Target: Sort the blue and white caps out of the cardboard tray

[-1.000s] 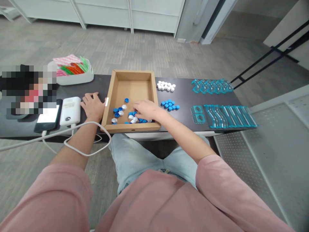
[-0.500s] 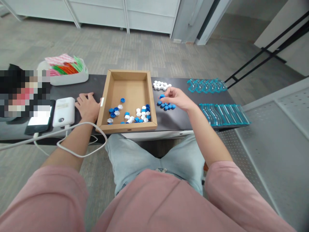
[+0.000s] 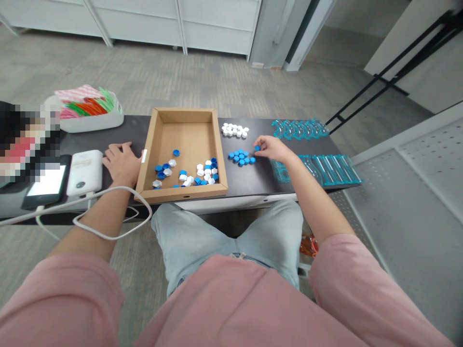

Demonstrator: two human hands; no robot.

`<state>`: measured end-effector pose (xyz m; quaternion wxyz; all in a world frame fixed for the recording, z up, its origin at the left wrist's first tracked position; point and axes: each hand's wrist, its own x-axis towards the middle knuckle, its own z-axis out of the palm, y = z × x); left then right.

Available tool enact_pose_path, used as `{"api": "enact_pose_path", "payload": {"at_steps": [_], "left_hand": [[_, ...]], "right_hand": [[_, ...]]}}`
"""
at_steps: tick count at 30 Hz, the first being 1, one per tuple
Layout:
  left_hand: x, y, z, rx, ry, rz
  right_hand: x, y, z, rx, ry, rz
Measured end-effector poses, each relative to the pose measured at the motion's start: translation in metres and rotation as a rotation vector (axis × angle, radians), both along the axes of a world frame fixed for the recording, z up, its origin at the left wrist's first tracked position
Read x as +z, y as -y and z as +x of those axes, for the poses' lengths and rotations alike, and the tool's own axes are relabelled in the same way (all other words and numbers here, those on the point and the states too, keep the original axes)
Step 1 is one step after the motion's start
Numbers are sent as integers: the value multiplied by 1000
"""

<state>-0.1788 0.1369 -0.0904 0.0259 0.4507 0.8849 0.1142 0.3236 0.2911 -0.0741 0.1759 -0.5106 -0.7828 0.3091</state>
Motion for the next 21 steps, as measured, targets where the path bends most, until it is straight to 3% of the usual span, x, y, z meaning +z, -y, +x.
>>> {"api": "enact_pose_path", "payload": {"at_steps": [6,12,17,21], "left_hand": [[-1,0,-2,-4,-1,1],[-1,-1,-2,1,4,2],[-1,-1,-2,2,10,7],[-1,0,-1,-1,17,11]], "right_hand": [[3,-5,-2,146,141,-42],[-4,3,7,169,69,-122],[-15,13,-1,213,55,-66],[-8,17,-4,225,102,-8]]}}
